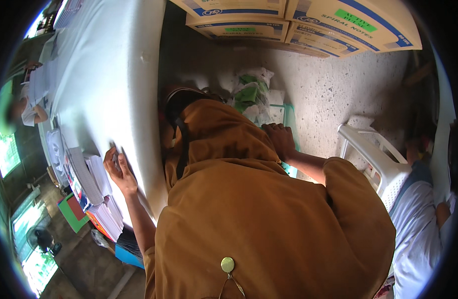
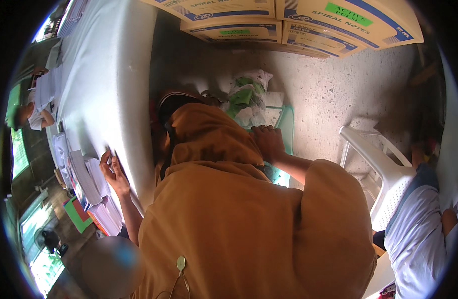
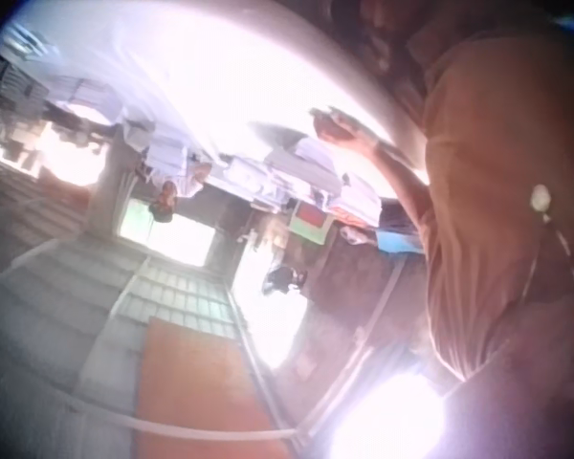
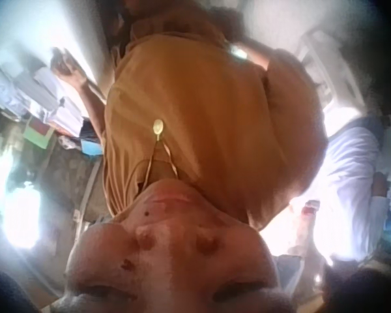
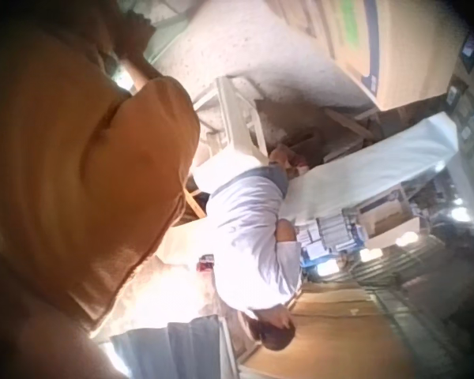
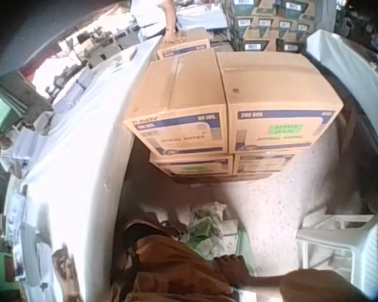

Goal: The person picks up a plastic spiral coil and a notebook cover with pages, then threads the coil through the pre-punched holes by hand to bind the notebook.

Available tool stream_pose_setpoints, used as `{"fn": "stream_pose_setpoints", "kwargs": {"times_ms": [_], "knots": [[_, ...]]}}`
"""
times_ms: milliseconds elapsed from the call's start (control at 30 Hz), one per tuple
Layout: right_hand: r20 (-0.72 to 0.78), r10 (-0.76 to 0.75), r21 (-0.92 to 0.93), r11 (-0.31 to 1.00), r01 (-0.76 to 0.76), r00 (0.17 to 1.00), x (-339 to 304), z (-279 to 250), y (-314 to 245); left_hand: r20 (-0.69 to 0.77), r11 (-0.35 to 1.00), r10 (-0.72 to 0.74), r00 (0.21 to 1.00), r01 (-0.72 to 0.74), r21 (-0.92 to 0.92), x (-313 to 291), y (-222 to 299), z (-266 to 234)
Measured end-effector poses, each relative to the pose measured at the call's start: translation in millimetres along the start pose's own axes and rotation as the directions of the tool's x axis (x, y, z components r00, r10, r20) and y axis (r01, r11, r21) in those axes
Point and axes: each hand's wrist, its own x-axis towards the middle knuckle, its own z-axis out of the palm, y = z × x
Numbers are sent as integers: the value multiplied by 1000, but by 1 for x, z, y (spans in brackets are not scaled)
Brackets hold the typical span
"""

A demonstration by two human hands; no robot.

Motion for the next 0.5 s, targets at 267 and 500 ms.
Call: {"fn": "stream_pose_setpoints", "kwargs": {"times_ms": [267, 500], "knots": [[-47, -45, -31, 999, 44, 998, 1, 3, 5, -10, 996, -24, 1000, 23, -89, 5, 1, 3], [336, 79, -20, 997, -77, 939, 13, -29, -22, -114, 989, 2, 994, -19, -145, -11, -14, -4]]}}
